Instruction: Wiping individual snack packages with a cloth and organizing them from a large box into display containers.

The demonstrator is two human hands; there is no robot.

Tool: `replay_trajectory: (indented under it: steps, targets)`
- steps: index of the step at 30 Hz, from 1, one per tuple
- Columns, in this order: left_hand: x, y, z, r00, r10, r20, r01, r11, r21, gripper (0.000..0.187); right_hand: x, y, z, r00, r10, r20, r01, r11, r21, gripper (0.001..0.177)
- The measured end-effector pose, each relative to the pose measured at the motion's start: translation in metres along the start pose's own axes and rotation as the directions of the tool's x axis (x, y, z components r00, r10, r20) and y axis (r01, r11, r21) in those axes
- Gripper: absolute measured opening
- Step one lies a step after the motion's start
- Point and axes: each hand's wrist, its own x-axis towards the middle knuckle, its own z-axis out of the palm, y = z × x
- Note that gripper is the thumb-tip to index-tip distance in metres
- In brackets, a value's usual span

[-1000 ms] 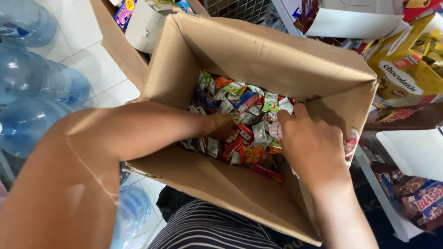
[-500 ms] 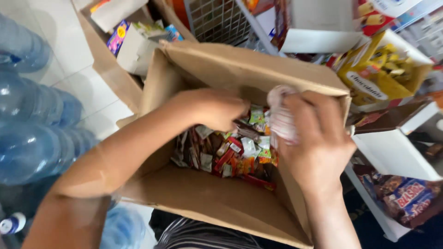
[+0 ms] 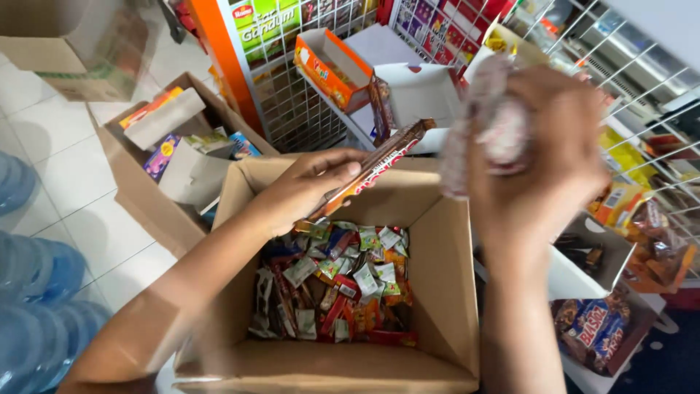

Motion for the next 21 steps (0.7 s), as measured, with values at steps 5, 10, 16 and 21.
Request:
replay_trajectory:
  steps: [5, 10, 16, 21]
  targets:
    - [0.0, -0.017, 0.008, 0.995, -0.045, -0.092, 0.039, 0.997, -0.067, 0.04, -0.017, -0.024, 0.034, 0.992, 0.049, 0.119, -0.039, 0.996, -0.082, 0.038]
    - [0.002, -0.022, 0.009, 0.983, -0.136, -0.126, 0.073, 0.909, -0.41, 0.039, -0.047, -0.046, 0.05, 0.946, -0.008, 0.324, -0.03, 0.993, 0.11, 0.047]
    - [-0.007, -0.005, 0.019, 0.994, -0.11, -0.016, 0.073, 0.751, -0.656, 0.045, -0.052, -0.053, 0.044, 0.889, -0.235, 0.393, 0.147, 0.959, 0.241, 0.058]
    - [-0.005, -0.021, 0.028, 0.996, -0.062, -0.066, 0.015, 0.827, -0.561, 0.06, -0.048, -0.029, 0.036, 0.947, 0.092, 0.308, -0.114, 0.992, 0.054, 0.058]
